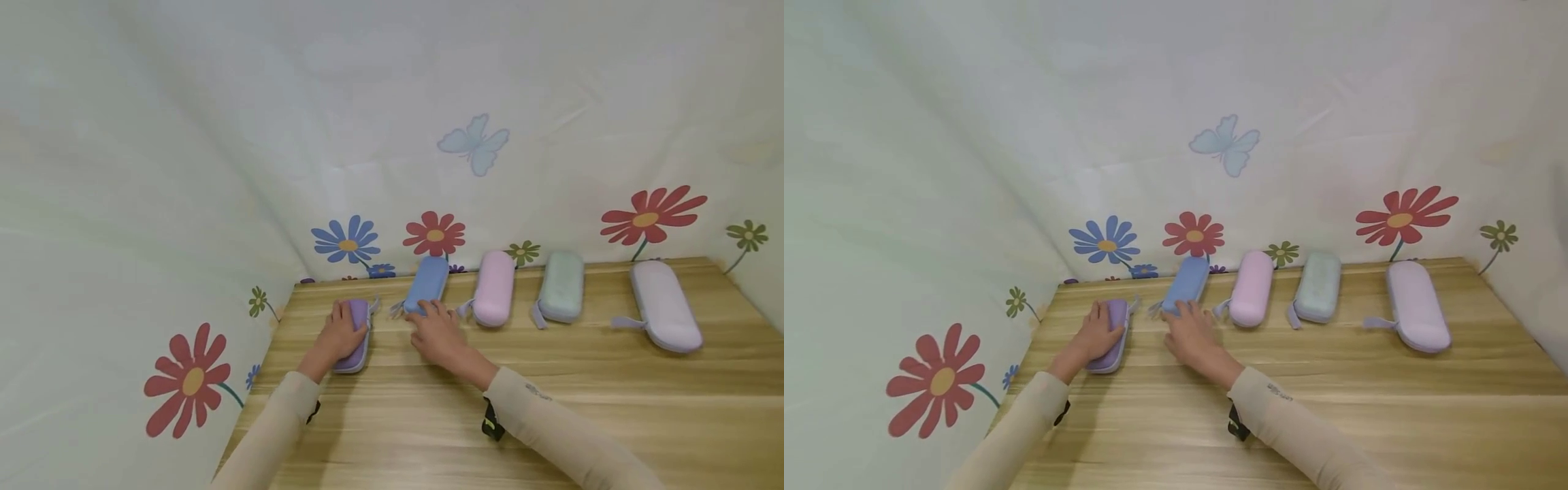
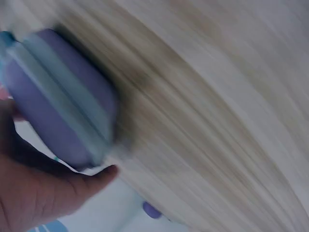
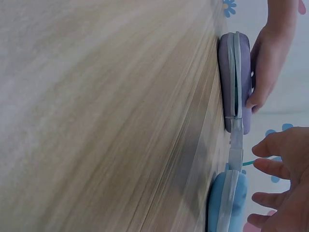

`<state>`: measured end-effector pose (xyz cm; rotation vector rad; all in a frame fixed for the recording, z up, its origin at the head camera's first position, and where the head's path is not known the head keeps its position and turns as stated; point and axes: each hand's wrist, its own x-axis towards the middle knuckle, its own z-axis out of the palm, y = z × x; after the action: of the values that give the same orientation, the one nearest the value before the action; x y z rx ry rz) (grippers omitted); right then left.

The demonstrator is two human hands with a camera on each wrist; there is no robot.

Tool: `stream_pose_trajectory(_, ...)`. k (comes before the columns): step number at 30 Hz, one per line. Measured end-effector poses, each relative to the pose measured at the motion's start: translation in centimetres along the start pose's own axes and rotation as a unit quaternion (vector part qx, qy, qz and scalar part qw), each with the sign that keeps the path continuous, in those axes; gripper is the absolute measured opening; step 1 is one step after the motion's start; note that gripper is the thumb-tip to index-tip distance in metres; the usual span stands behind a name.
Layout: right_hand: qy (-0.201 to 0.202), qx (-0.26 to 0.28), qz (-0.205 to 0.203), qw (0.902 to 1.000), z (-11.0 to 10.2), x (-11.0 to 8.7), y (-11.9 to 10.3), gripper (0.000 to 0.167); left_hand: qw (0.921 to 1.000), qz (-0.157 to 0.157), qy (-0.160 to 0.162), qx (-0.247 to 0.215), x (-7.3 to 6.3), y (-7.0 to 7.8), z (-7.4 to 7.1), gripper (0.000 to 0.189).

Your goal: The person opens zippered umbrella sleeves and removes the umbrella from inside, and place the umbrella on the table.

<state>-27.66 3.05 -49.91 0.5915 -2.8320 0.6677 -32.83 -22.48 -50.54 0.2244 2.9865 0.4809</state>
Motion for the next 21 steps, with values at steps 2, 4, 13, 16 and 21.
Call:
stream_pose_trajectory(2,0.003,-0.003,0.002,1.0,0.0,-0.1,0.1,0.035,0.9989,-0.039,0.003,-0.024,-0.2,0.9,-0.2,0.089)
stream_pose_trajectory(4,0.006,-0.006,0.001,1.0,0.0,-0.2,0.1,0.034,0.9973,-0.063,0.004,-0.038,-0.3,1.6,-0.5,0.09)
stream_pose_trajectory(13,-0.002,-0.007,0.003,1.0,0.2,-0.3,0.4,0.036,0.9988,-0.014,-0.047,0.005,0.6,1.4,-1.9,0.094)
stream_pose_trajectory(16,-0.01,-0.007,0.007,0.9999,0.1,-0.4,0.4,0.037,0.9953,0.04,-0.08,0.038,0.9,1.2,-2.2,0.098)
stream_pose_trajectory(21,-0.008,-0.002,0.012,0.9999,-0.1,-0.3,0.5,0.039,0.9812,0.123,-0.096,0.114,0.9,1.1,-2.6,0.088)
